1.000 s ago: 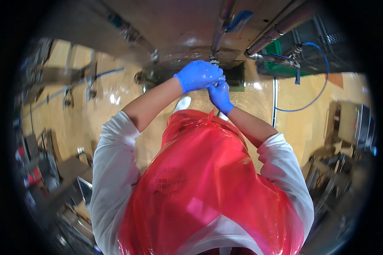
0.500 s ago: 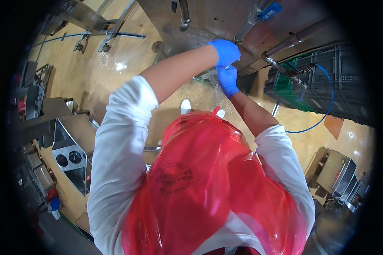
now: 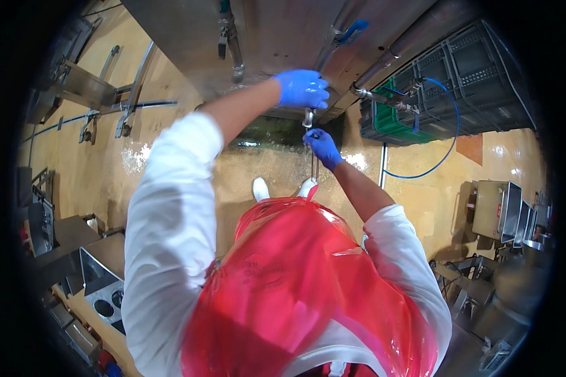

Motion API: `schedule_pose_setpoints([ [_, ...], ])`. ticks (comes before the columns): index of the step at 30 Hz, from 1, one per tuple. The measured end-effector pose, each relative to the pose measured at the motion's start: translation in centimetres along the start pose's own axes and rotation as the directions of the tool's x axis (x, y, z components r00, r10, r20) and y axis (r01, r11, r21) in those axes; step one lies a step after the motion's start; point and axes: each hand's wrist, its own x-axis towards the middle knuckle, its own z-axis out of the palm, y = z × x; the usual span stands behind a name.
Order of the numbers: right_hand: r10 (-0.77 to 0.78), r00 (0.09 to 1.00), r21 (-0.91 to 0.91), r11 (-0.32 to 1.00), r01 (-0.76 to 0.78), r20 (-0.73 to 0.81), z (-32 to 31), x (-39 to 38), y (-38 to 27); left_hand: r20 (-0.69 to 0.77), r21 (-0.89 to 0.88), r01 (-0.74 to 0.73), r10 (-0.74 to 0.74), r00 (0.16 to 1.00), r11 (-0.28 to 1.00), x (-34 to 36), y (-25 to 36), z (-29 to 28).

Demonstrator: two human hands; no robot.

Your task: The person picks up long metal rods from a stainless steel bin and cleans them using a high-pressure water spray gun. They hold each rod under the water stream, rotate it to clean all sides, and then place it back into the bin. The process is repeated for multiple rods in a repetitive sequence.

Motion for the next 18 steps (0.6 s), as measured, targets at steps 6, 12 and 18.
schedule_pose_setpoints([
  [6, -0.209, 0.959, 0.559, 0.779, 0.283, -0.193, -0.4, -6.1, -3.3, -0.094, -0.826, 0.497, -0.934, 0.344, 0.266, -5.6, 14.4, 5.7],
  [12, -0.391, 0.916, 0.336, 0.854, 0.396, -0.086, 2.4, -10.6, -8.8, 0.107, -0.931, 0.349, -0.835, 0.539, 0.106, -2.7, 19.8, 7.1],
  [18, -0.217, 0.944, -0.372, 0.921, 0.113, -0.249, 0.9, -12.2, -10.9, 0.054, -0.731, 0.592, -0.837, 0.544, 0.338, -3.0, 17.8, 4.8],
])
